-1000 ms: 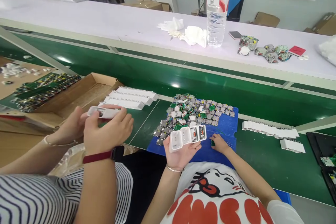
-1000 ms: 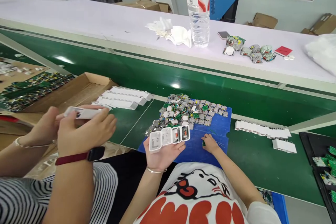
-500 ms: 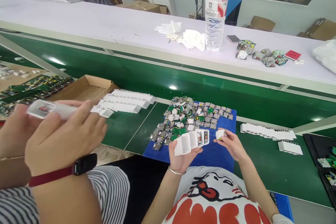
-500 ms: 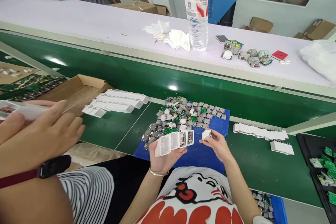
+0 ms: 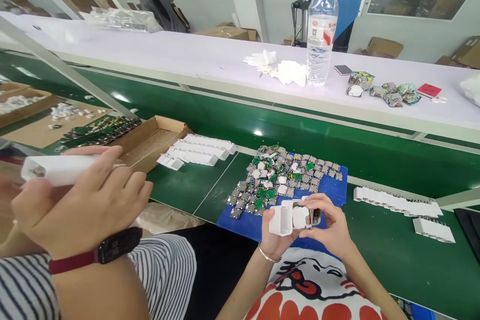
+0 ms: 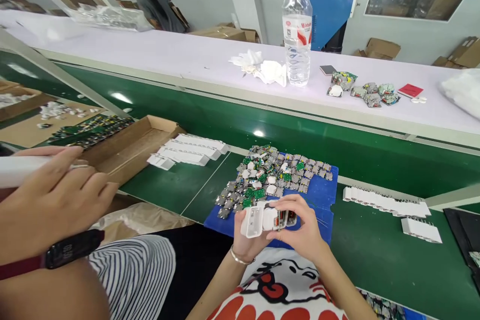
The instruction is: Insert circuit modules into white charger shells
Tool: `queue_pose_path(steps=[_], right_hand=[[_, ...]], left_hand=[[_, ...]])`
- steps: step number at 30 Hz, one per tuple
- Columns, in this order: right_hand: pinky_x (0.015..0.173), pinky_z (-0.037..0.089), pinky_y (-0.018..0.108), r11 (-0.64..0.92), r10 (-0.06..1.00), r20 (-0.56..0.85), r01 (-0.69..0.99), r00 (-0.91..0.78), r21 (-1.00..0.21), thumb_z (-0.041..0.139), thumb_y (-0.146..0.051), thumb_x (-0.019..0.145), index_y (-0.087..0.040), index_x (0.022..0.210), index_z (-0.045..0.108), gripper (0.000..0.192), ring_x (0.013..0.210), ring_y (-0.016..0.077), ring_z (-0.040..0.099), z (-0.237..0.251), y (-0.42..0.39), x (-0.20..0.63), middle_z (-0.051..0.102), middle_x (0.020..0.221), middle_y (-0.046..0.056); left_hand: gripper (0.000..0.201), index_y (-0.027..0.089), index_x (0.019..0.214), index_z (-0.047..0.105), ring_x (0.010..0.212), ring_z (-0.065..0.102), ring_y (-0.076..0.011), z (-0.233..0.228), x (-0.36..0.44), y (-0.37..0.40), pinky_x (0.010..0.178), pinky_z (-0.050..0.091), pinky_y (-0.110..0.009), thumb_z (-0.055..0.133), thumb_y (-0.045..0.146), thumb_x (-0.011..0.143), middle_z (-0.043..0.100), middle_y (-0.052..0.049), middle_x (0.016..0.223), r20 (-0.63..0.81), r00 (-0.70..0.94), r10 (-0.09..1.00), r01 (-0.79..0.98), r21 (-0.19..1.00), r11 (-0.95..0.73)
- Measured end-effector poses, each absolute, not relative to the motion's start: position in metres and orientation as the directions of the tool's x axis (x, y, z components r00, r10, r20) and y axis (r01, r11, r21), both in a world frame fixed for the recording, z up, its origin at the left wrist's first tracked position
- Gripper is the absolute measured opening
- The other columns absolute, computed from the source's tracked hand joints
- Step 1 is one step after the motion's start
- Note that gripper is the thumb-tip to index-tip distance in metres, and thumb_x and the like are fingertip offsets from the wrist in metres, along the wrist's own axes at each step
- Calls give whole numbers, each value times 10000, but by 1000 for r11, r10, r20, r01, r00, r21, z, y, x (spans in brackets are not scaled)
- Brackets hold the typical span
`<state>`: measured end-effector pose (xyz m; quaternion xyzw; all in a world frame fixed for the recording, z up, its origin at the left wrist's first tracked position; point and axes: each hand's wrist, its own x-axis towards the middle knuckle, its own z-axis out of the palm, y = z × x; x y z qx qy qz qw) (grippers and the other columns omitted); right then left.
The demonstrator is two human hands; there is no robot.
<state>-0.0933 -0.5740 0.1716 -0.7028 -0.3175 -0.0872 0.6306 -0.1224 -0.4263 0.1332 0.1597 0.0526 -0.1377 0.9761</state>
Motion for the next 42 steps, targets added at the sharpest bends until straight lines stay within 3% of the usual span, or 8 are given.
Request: queue_pose_path(steps=[5, 11, 15, 21, 26, 33, 38, 42], right_hand=[[873, 506, 398, -192, 386, 461, 558, 799, -807, 754, -217, 691, -257, 1008, 574, 367, 1140, 229, 539, 165, -580, -96, 658, 1105, 79], [888, 504, 410, -186, 401, 532, 635, 746, -750, 733, -212, 724, -263, 1055, 566, 375, 1110, 231, 554, 173, -583, -100, 672, 1050, 64], [888, 497, 420, -265, 397, 581, 695, 710, -669, 704, -201, 754, -266, 1114, 562, 392, 1082, 233, 563, 175, -584, -106, 670, 1043, 65], [945, 447, 488, -288, 412, 657, 774, 631, -563, 690, -190, 765, -285, 1231, 518, 506, 1060, 252, 575, 178, -585, -115, 683, 1039, 56], [846, 518, 446, -102, 404, 721, 811, 563, -576, 692, -203, 767, -295, 1273, 500, 549, 996, 250, 603, 179, -586, -112, 686, 1035, 70], [962, 461, 485, -181, 434, 685, 802, 585, -570, 659, -174, 790, -294, 1317, 464, 574, 1018, 234, 592, 178, -589, -111, 649, 1073, 80], [842, 518, 399, -224, 331, 618, 695, 714, -683, 656, -240, 793, -299, 1235, 559, 456, 965, 222, 599, 178, -585, -107, 666, 1035, 62], [840, 515, 393, -216, 323, 607, 681, 726, -700, 629, -260, 815, -303, 1243, 557, 437, 972, 224, 597, 174, -587, -109, 662, 1039, 63]], left_hand=[[442, 132, 958, 700, 836, 639, -230, 134, -126, -429, 651, 485, -291, 640, 477, 688, 713, -85, 946, -84, 957, -279, 291, 219, 931], [396, 148, 935, 706, 830, 646, -226, 133, -130, -429, 650, 495, -290, 667, 438, 666, 717, -64, 940, -53, 975, -215, 222, 270, 937], [412, 162, 1001, 683, 855, 642, -237, 131, -131, -428, 675, 496, -300, 644, 411, 676, 710, -65, 947, -68, 982, -175, 188, 315, 930], [405, 181, 974, 683, 839, 637, -224, 125, -135, -428, 727, 488, -319, 623, 455, 682, 704, -54, 911, -52, 980, -193, 199, 312, 929], [407, 169, 960, 682, 883, 626, -238, 120, -139, -430, 755, 478, -327, 605, 457, 683, 695, -57, 906, -68, 980, -186, 198, 357, 913], [398, 163, 947, 676, 825, 608, -224, 138, -140, -437, 664, 445, -294, 609, 452, 681, 685, -71, 928, -88, 978, -190, 209, 332, 920], [516, 166, 971, 658, 689, 558, -190, 152, -141, -450, 663, 403, -334, 517, 587, 708, 657, -78, 863, -150, 922, -357, 384, 243, 891], [488, 176, 934, 657, 714, 544, -183, 150, -144, -455, 690, 390, -342, 511, 584, 709, 649, -70, 904, -176, 921, -347, 379, 204, 903]])
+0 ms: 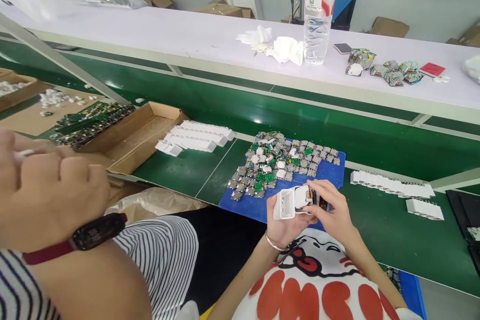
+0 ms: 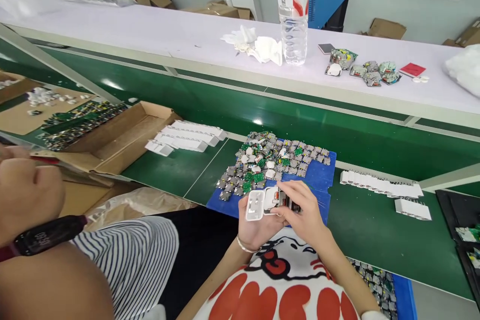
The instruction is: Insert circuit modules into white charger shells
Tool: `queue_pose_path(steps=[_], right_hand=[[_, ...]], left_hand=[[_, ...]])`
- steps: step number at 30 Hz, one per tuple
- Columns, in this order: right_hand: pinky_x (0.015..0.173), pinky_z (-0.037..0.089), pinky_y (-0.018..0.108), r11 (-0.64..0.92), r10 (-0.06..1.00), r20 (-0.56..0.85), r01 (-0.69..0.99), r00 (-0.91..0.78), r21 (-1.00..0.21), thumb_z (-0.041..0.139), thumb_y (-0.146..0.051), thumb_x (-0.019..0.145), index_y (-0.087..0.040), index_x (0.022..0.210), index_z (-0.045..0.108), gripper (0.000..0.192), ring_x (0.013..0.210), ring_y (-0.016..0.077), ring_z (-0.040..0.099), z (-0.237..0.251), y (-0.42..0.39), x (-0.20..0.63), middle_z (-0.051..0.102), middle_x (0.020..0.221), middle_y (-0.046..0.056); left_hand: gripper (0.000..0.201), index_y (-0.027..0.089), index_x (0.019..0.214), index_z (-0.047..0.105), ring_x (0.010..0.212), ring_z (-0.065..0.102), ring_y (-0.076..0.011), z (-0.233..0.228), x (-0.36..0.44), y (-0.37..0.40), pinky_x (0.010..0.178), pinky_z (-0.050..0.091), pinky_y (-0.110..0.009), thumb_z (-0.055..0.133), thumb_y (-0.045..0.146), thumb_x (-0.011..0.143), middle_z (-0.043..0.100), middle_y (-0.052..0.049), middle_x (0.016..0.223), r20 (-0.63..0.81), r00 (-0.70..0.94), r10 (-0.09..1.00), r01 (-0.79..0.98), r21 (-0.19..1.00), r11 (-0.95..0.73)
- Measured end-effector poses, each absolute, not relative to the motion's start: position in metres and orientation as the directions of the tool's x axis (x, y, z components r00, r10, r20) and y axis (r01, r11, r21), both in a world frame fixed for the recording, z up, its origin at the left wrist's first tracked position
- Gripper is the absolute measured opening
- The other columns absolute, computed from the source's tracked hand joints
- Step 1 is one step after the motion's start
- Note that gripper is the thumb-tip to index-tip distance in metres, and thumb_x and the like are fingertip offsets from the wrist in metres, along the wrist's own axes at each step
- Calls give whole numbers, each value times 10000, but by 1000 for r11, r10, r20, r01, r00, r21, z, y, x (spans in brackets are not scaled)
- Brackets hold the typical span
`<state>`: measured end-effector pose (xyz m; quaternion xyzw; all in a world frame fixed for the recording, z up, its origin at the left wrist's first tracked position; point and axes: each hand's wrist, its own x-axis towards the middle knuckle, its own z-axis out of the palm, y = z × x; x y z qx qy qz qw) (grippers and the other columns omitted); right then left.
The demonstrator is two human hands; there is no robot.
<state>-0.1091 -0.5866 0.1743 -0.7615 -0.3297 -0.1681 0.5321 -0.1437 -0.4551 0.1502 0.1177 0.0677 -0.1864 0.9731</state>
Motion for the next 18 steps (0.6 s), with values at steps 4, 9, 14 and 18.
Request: queue_pose_path(steps=[4, 9, 14, 18], right_hand=[[923, 481, 421, -230, 341, 642, 723, 687, -652, 617, -245, 825, -311, 1288, 509, 479, 1007, 224, 590, 173, -591, -113, 648, 1061, 62], [1008, 423, 480, -246, 455, 655, 792, 604, -559, 601, -195, 834, -321, 1367, 398, 584, 1002, 209, 587, 176, -594, -116, 623, 1071, 62], [983, 436, 489, -234, 464, 649, 790, 603, -566, 587, -234, 846, -292, 1352, 411, 539, 1063, 234, 567, 178, -593, -122, 612, 1104, 90], [981, 440, 465, -210, 484, 603, 753, 634, -624, 648, -251, 805, -271, 1244, 501, 463, 1002, 220, 605, 184, -600, -126, 649, 1062, 74]], left_hand=[[464, 182, 939, 663, 776, 565, -207, 148, -145, -455, 703, 403, -343, 549, 555, 688, 654, -74, 937, -144, 937, -318, 345, 242, 907], [452, 166, 933, 674, 764, 589, -206, 145, -146, -455, 692, 429, -322, 590, 525, 672, 673, -73, 890, -125, 948, -294, 317, 255, 913], [499, 167, 989, 672, 868, 601, -246, 141, -157, -450, 723, 453, -329, 610, 530, 651, 683, -80, 927, -153, 972, -177, 218, 322, 921], [460, 155, 959, 685, 813, 606, -263, 145, -164, -445, 715, 456, -355, 617, 497, 658, 678, -77, 802, -149, 975, -167, 215, 422, 881]])
